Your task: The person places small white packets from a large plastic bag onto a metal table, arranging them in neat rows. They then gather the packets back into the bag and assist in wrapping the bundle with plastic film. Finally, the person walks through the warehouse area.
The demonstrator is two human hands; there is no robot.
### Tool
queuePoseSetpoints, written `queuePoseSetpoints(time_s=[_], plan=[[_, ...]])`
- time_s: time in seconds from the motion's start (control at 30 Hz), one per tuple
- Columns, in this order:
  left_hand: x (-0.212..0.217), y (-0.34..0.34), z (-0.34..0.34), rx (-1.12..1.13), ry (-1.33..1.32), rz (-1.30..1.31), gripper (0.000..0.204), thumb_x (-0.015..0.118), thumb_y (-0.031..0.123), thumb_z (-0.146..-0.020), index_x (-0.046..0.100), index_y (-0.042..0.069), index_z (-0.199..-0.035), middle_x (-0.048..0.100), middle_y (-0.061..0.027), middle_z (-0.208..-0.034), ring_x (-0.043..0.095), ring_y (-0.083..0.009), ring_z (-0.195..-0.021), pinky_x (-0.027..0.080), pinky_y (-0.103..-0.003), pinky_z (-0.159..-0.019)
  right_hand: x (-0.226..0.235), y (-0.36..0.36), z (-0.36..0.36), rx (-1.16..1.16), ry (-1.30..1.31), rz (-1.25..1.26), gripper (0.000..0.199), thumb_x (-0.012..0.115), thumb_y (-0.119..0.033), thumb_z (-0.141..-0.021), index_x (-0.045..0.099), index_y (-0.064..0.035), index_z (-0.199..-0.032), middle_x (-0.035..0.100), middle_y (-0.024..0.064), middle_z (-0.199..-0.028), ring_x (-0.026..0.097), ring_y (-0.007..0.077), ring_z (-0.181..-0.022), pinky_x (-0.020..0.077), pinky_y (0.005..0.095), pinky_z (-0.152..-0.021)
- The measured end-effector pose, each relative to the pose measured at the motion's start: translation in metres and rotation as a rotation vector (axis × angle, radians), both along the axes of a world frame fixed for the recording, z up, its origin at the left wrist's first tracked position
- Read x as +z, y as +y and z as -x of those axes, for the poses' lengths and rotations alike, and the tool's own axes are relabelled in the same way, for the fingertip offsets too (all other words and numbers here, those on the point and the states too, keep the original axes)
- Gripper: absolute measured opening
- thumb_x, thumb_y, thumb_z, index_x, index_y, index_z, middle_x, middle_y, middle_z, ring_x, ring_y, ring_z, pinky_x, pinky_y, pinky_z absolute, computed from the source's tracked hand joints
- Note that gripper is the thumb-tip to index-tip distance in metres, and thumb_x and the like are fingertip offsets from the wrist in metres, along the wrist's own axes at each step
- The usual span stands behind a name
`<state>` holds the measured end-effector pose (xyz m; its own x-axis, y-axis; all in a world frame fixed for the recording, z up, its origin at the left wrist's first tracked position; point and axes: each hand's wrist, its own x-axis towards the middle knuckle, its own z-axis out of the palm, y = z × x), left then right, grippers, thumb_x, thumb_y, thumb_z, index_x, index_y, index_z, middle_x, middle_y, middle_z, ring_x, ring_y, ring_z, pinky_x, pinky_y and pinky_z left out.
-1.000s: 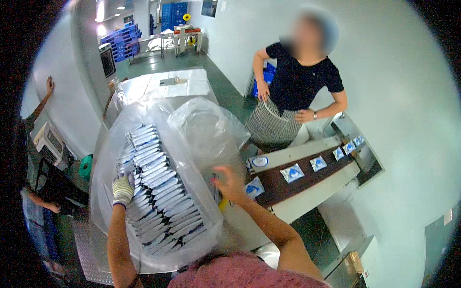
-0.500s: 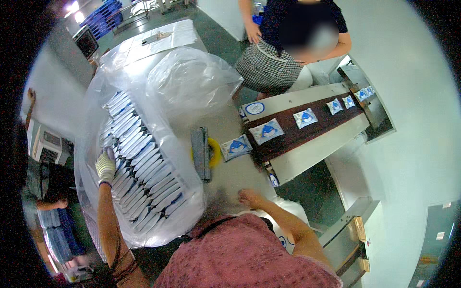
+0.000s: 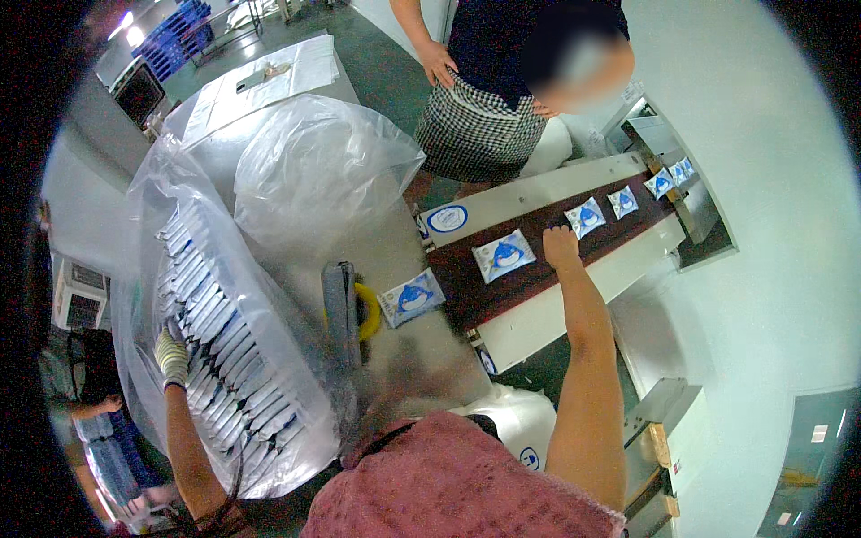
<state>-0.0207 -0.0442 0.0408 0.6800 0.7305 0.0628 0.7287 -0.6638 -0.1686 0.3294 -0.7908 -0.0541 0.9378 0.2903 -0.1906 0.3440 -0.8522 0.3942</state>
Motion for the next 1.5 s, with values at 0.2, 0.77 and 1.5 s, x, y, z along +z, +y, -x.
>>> queuePoseSetpoints(time_s=[0.2, 0.77, 1.5], plan=[[-0.012, 0.012, 0.009, -0.067, -0.132, 0.006, 0.042, 0.033, 0.038, -0.093, 0.051, 0.011, -0.119, 0.059, -0.0208, -0.106, 0.054, -0.039, -0.099, 0.04, -0.048, -0.086, -0.025, -0.022, -0.054, -0.058, -0.075, 0.274, 0.03, 0.04, -0.023, -0.091, 0.051, -0.0159, -0.119, 0.056, 0.0051, -0.112, 0.048, 0.026, -0.112, 0.0417, 0.0473, -0.087], [-0.001, -0.003, 0.003, -0.046, -0.085, -0.038, 0.044, 0.031, 0.037, -0.094, 0.055, 0.007, -0.116, 0.055, -0.0207, -0.115, 0.051, -0.0376, -0.106, 0.039, -0.044, -0.091, 0.012, 0.183, 0.001, 0.673, 0.931, -0.599, 0.033, 0.078, -0.023, -0.064, 0.055, -0.0051, -0.08, 0.055, 0.0103, -0.08, 0.054, 0.0286, -0.075, 0.043, 0.0397, -0.065], [0.041, -0.012, -0.002, -0.182, -0.176, 0.245, 0.043, 0.036, 0.04, -0.089, 0.062, 0.01, -0.103, 0.06, -0.0165, -0.107, 0.055, -0.0328, -0.102, 0.04, -0.044, -0.09, -0.001, 0.223, 0.22, -0.303, 0.747, -1.108, 0.052, 0.069, -0.022, -0.066, 0.05, -0.0039, -0.11, 0.057, 0.0134, -0.102, 0.057, 0.0269, -0.095, 0.0466, 0.0413, -0.081]])
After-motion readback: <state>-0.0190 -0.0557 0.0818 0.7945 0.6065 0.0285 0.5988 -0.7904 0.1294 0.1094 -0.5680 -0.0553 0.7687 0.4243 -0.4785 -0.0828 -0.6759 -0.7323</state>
